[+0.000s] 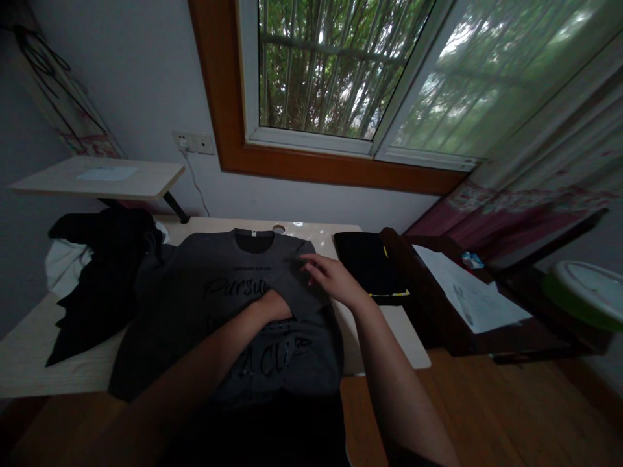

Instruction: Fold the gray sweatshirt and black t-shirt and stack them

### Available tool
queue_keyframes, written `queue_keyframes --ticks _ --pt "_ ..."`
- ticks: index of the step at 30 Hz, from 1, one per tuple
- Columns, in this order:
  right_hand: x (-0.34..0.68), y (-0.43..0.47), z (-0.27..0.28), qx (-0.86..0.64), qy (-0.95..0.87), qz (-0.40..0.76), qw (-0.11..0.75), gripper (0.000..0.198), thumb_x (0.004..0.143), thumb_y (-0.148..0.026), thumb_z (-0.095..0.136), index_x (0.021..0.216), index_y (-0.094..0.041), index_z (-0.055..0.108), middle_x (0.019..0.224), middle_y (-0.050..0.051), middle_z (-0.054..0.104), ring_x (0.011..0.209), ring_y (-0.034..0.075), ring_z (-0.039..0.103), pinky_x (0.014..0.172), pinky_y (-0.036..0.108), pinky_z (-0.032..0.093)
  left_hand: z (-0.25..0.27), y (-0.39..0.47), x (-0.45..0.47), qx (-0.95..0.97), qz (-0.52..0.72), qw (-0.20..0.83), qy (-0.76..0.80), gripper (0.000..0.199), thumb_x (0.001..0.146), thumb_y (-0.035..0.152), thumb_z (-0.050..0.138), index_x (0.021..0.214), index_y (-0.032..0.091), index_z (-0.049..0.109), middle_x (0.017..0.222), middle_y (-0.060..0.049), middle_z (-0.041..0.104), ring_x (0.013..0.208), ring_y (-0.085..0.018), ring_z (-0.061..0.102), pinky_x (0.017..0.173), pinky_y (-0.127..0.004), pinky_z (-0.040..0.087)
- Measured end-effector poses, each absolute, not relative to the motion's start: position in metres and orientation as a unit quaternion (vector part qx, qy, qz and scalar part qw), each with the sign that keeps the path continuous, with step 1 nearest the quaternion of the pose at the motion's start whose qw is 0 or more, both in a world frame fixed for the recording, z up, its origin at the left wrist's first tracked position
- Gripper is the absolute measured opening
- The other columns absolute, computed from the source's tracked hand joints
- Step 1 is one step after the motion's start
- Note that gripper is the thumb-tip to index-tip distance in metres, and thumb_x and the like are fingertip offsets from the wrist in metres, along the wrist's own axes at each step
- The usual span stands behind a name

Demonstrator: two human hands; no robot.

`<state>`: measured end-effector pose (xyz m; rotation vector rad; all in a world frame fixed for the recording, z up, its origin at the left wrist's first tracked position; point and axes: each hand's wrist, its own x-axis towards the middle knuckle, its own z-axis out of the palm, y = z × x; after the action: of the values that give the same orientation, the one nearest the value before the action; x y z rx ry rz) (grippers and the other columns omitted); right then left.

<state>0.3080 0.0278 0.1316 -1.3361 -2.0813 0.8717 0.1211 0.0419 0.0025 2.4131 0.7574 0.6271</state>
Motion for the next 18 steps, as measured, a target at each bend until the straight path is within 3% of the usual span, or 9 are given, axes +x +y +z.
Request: queue_keyframes --ticks 3,5,7,10,14,18 --pt "0.33 0.024 0.112 -0.552 -0.758 0.25 0.241 0.025 0.093 -0.031 0.057 0.113 -0.021 0.07 0.103 0.009 0.073 0.083 0.02 0.069 0.079 0.034 0.056 0.0 0.043 0.095 0.889 0.207 0.251 0.322 0.049 0.088 0.023 0.057 0.136 0.021 0.061 0.146 -0.013 0.058 0.137 -0.029 0.052 0.122 -0.048 0.03" --pt "0.345 0.017 0.093 -0.555 -0.757 0.269 0.218 0.024 0.089 -0.031 0.062 0.11 -0.021 0.069 0.109 0.009 0.07 0.085 0.02 0.068 0.076 0.032 0.056 0.001 0.043 0.076 0.893 0.173 0.209 0.358 0.043 0.088 0.026 0.059 0.13 0.02 0.066 0.139 -0.014 0.063 0.135 -0.031 0.053 0.122 -0.05 0.029" --pt "0.357 0.008 0.072 -0.558 -0.749 0.291 0.208 0.034 0.08 -0.034 0.072 0.111 -0.02 0.066 0.114 0.009 0.067 0.08 0.018 0.067 0.073 0.031 0.056 0.004 0.044 0.061 0.891 0.157 0.164 0.393 0.037 0.091 0.029 0.057 0.125 0.019 0.068 0.135 -0.014 0.066 0.134 -0.03 0.053 0.122 -0.05 0.029" --pt "0.367 -0.007 0.042 -0.599 -0.722 0.264 0.223 0.049 0.071 -0.032 0.08 0.114 -0.018 0.061 0.111 0.009 0.065 0.089 0.02 0.067 0.078 0.032 0.055 0.009 0.044 0.052 0.873 0.196 0.157 0.419 0.03 0.098 0.029 0.047 0.116 0.019 0.069 0.13 -0.012 0.068 0.131 -0.027 0.055 0.118 -0.045 0.035" --pt "0.367 -0.02 0.022 -0.654 -0.673 0.27 0.215 0.042 0.074 -0.033 0.076 0.109 -0.019 0.057 0.089 0.003 0.068 0.08 0.02 0.067 0.073 0.03 0.05 0.015 0.043 0.063 0.786 0.294 0.287 0.462 0.032 0.104 0.038 0.04 0.108 0.021 0.067 0.116 -0.011 0.072 0.115 -0.025 0.065 0.106 -0.042 0.048" --pt "0.357 -0.026 0.023 -0.676 -0.648 0.285 0.204 0.028 0.078 -0.028 0.069 0.102 -0.023 0.056 0.077 -0.001 0.067 0.072 0.019 0.066 0.066 0.028 0.045 0.012 0.044 0.08 0.643 0.375 0.444 0.499 0.043 0.097 0.047 0.057 0.131 0.022 0.055 0.124 -0.012 0.071 0.113 -0.027 0.068 0.1 -0.044 0.053"
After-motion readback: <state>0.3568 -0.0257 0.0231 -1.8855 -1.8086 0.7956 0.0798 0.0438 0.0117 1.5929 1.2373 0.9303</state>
